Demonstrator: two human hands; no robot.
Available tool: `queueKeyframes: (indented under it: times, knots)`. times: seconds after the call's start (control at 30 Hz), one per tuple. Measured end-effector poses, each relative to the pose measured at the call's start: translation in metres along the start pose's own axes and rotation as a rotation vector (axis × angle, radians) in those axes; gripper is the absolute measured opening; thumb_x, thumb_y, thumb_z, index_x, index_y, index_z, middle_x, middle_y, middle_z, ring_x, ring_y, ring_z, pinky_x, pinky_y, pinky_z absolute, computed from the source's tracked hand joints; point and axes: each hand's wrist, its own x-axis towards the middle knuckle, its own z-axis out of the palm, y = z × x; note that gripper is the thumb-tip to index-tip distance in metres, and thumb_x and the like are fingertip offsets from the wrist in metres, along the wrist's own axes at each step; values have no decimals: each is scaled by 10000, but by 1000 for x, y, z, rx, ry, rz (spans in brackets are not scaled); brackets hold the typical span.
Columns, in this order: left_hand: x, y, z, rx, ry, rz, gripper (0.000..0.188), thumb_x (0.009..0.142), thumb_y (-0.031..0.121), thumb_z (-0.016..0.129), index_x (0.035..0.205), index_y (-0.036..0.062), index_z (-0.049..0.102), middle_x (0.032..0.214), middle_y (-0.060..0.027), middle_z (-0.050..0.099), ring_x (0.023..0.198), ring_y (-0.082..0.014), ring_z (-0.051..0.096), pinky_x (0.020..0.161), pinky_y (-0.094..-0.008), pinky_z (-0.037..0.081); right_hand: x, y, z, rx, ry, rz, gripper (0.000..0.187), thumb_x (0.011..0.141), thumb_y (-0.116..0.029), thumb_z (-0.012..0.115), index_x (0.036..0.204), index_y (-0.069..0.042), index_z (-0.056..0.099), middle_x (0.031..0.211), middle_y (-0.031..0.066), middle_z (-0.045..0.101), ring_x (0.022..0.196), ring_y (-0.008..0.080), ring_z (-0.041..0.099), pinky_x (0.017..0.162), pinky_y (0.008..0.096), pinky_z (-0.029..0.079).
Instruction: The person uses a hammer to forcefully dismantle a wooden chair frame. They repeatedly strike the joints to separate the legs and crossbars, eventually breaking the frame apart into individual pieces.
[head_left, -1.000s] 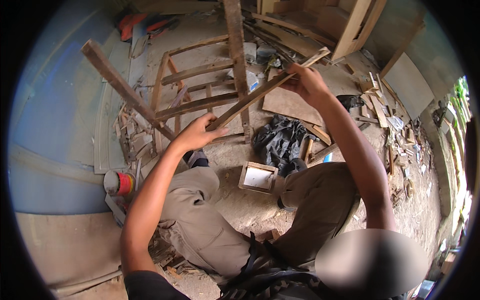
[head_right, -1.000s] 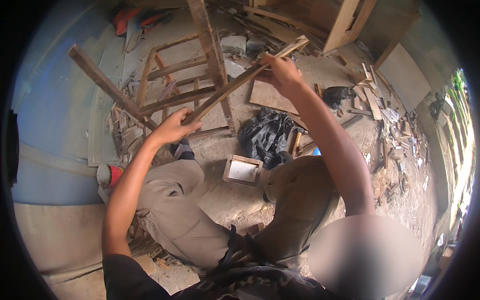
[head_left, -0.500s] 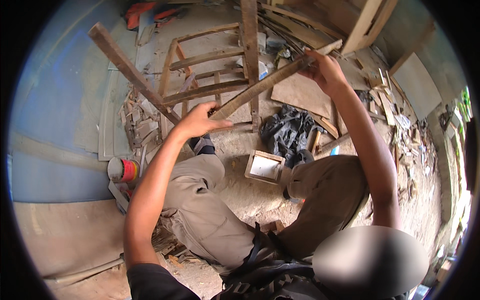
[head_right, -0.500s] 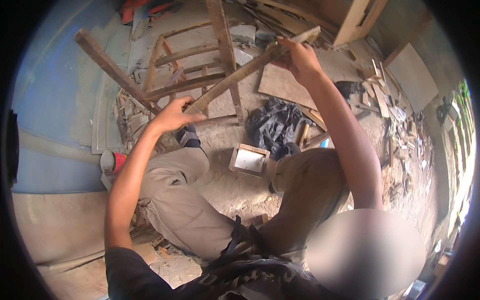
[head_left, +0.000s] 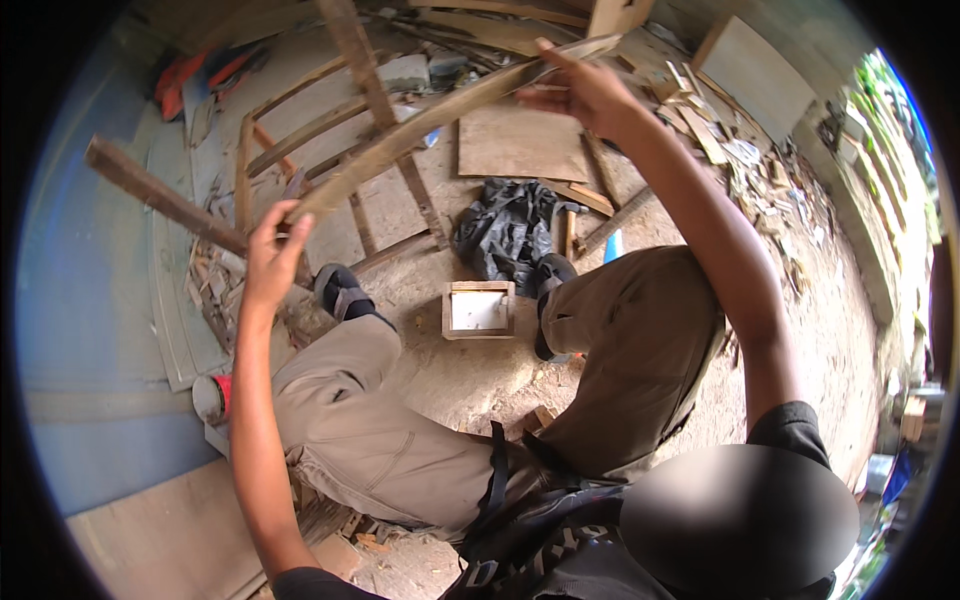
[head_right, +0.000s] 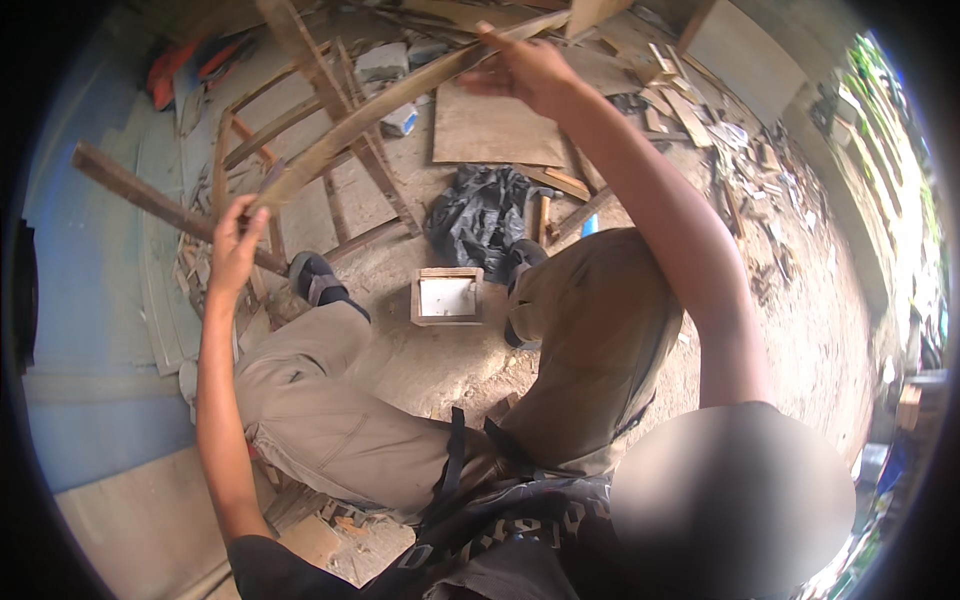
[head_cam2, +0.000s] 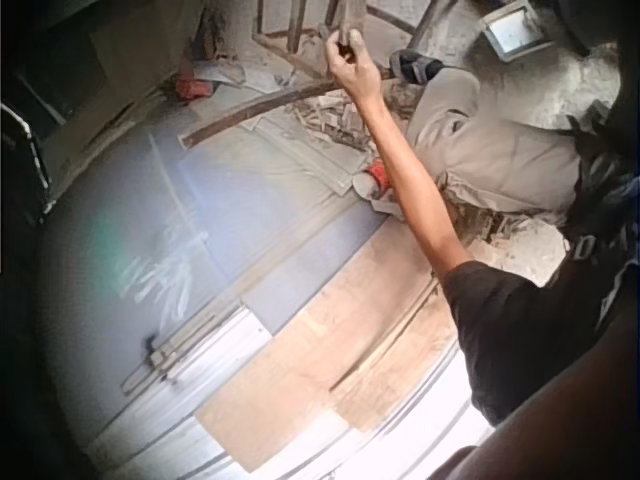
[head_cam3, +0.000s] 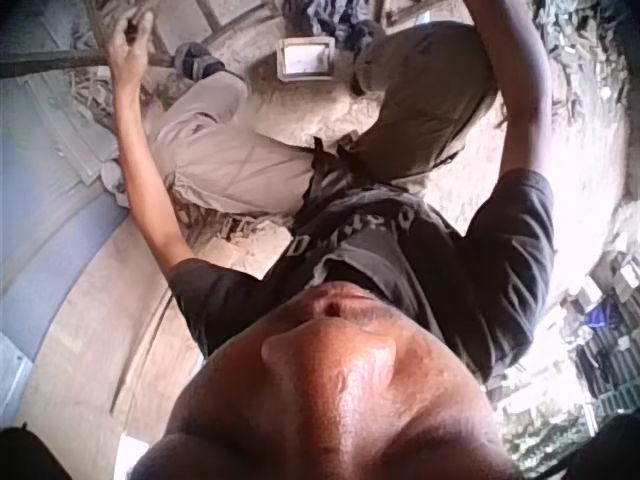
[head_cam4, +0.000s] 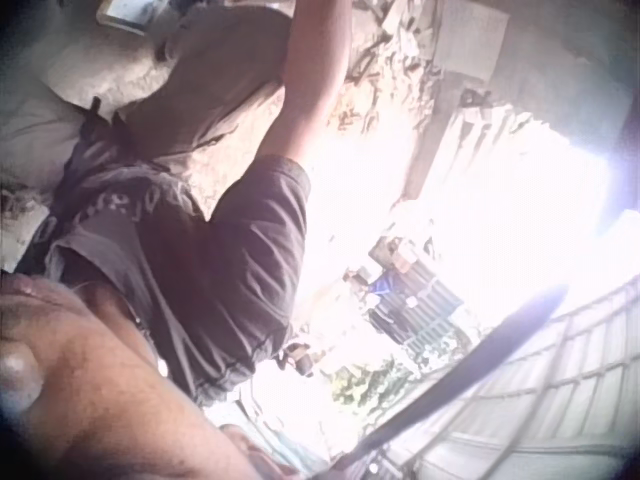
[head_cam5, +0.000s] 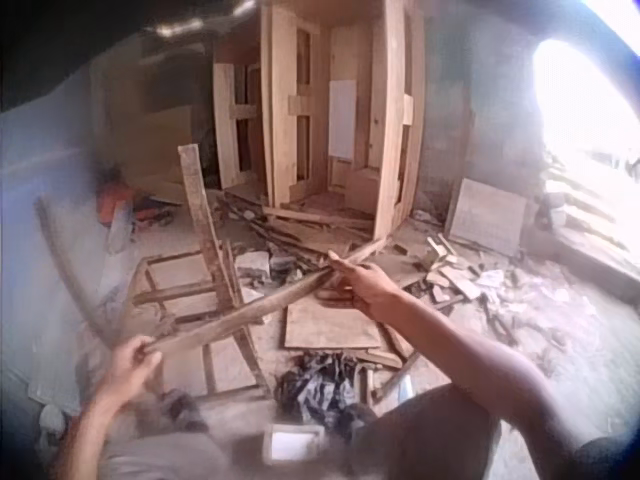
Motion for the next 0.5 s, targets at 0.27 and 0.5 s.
queueKeyframes:
  times: [0.27,0.5]
  knots:
    - [5,53,14,-323,208,142,302,930,224,621,1123,9,534,987,-37,595,872,-92,568,737,-247,491,-44,48,-51,-1321,-415,348,767,850,-655,520,1199,27,548,883,189,670,761,260,687,675,343,567]
    - [-29,124,56,-5,143,400,257,902,223,659,1040,16,595,904,-10,600,837,-82,541,774,-226,438,-137,81,-31,-1447,-335,-229,917,780,-679,595,1307,41,385,1076,297,575,1054,382,577,894,427,477]
